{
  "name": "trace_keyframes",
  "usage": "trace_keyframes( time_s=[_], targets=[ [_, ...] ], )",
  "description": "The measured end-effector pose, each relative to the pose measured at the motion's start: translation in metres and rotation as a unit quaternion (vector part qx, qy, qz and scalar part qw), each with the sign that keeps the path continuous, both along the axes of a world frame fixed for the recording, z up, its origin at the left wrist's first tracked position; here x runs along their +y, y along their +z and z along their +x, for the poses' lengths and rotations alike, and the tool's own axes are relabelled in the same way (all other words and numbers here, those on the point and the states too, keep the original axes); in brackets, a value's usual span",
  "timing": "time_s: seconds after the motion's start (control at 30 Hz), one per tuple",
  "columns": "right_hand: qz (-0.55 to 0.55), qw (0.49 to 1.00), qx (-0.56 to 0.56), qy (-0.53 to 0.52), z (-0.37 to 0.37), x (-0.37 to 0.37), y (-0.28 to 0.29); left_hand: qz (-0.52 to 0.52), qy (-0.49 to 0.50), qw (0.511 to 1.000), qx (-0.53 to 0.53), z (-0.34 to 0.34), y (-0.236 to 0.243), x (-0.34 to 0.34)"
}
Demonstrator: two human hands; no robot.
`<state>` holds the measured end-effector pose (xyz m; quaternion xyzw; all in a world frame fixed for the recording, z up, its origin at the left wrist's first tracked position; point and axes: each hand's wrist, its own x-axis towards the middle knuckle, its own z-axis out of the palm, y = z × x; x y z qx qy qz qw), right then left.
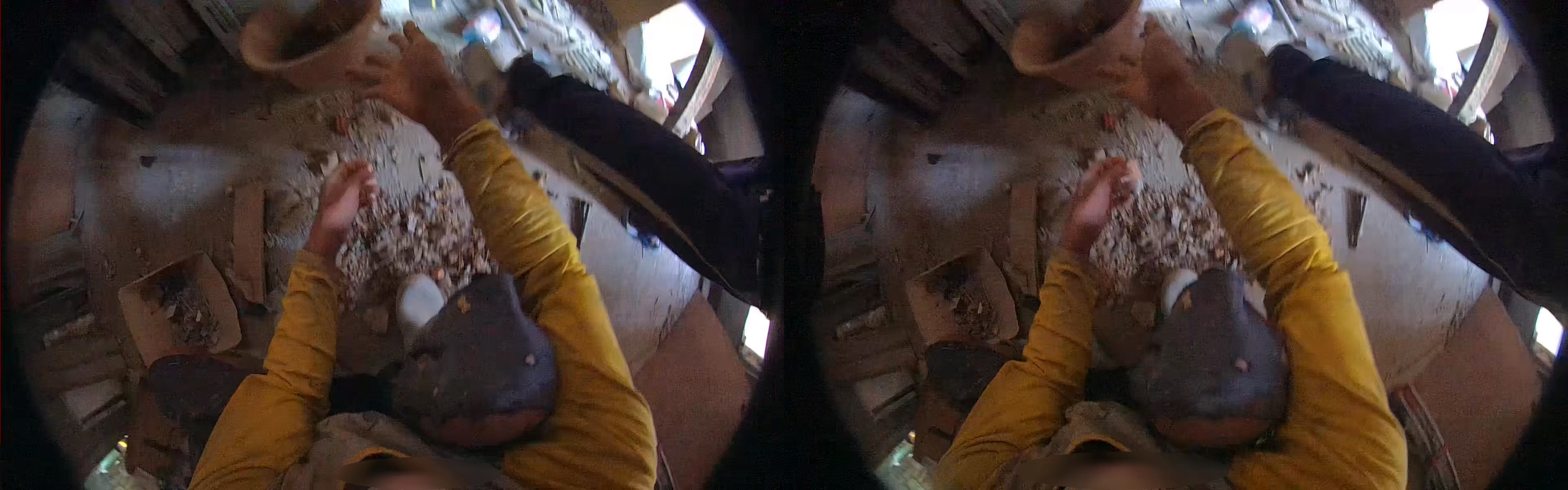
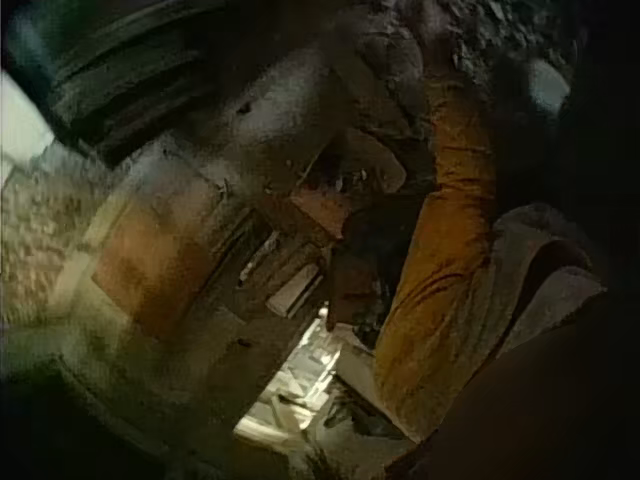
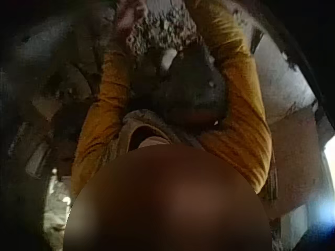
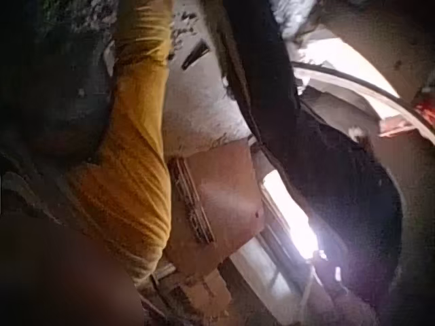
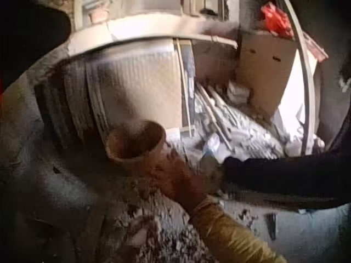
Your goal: Manually sorting through construction debris and terracotta fragments on a dusty floor.
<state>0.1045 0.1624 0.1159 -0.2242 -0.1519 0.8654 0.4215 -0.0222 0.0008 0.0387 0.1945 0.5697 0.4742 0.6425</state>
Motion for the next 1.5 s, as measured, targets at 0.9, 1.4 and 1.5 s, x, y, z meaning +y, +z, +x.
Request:
trace_keyframes(
  time_s=[0.9,1.4,1.5],
  targets=[
    [-0.041,0.247,-0.968,0.022,0.371,-0.153,-0.176,0.262,-0.491,0.609,0.564,0.121,-0.090,-0.096],
    [0.072,0.962,-0.241,0.108,0.074,-0.063,-0.055,0.181,-0.537,0.621,0.542,0.119,-0.059,-0.095],
    [0.167,0.963,-0.165,0.133,0.010,0.003,-0.005,0.157,-0.500,0.660,0.538,0.129,-0.068,-0.097]
  ],
)
